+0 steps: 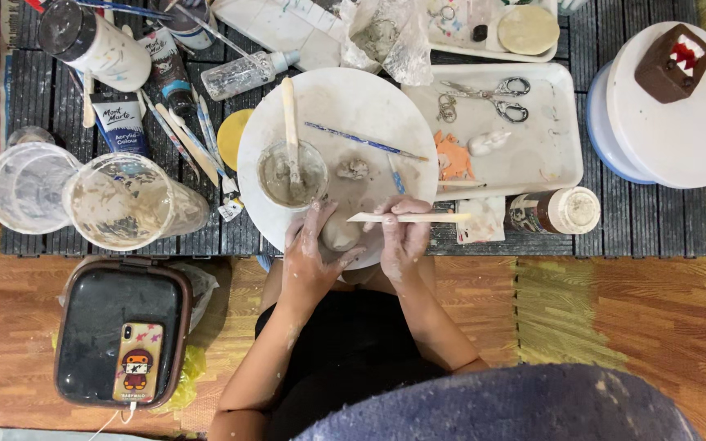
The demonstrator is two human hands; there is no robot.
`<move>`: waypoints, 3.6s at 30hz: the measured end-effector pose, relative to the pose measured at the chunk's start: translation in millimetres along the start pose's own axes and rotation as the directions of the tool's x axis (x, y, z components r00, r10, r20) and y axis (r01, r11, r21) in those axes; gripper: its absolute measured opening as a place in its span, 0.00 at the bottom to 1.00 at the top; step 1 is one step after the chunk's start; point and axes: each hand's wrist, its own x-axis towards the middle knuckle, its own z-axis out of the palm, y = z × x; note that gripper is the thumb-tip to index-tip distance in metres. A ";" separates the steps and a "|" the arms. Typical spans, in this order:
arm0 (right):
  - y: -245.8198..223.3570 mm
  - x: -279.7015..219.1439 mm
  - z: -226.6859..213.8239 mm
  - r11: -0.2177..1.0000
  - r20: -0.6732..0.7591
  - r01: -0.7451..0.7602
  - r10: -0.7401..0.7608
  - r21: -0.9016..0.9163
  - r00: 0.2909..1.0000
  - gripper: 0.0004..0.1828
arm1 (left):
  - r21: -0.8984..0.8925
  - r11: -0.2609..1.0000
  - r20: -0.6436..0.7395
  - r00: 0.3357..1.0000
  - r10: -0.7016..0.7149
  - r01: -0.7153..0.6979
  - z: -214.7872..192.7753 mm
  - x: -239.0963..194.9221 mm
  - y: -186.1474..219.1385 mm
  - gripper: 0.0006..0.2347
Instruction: The person shapes a lump of clay on a white plate using their hands and a wooden stick. They repeatedly roll, press, and smooth the clay, occasionally using the stick to refine its form.
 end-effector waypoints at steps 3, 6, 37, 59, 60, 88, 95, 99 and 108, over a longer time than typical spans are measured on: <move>-0.8 1.7 -0.7 1.000 0.000 -0.003 0.003 -0.012 1.000 0.08 | 0.007 1.000 -0.015 1.000 0.003 -0.003 1.9 0.8 -0.6 0.44; -1.2 0.6 -1.1 1.000 -0.055 0.014 -0.014 0.002 0.998 0.08 | 0.003 1.000 -0.009 1.000 0.002 -0.002 2.3 -0.4 -1.7 0.44; -63.7 111.3 4.2 0.275 0.285 0.273 0.005 -0.922 0.958 0.24 | 0.281 0.959 -0.068 0.997 -0.024 0.042 -44.4 -17.2 -10.8 0.25; -74.8 76.7 -14.9 0.499 0.205 0.052 0.257 -0.865 0.945 0.17 | 0.145 0.982 -0.133 0.986 -0.104 0.123 -57.2 -13.8 -8.4 0.09; -71.7 78.1 -12.3 0.535 0.246 0.099 0.211 -0.839 0.946 0.17 | 0.144 0.983 -0.135 0.986 -0.097 0.116 -55.8 -13.7 -10.7 0.09; -23.9 215.5 39.8 0.957 0.123 -0.034 0.073 -0.289 0.990 0.03 | 0.172 0.983 -0.312 0.950 -0.003 0.059 -11.0 -6.7 -48.5 0.10; -84.2 166.7 129.5 0.995 0.442 0.102 -0.089 -0.006 0.893 0.05 | 0.094 0.992 -0.356 0.933 -0.049 0.087 -2.5 -9.2 -54.9 0.09; -67.0 143.8 237.3 0.890 0.767 0.437 -0.189 -0.129 0.613 0.06 | -0.001 0.994 -0.332 0.938 -0.100 0.105 -6.0 -12.3 -58.5 0.10; 22.7 124.7 385.3 0.515 0.920 0.764 0.260 -0.388 0.292 0.07 | -0.005 0.999 -0.305 0.952 -0.034 0.034 -14.6 -15.7 -60.6 0.18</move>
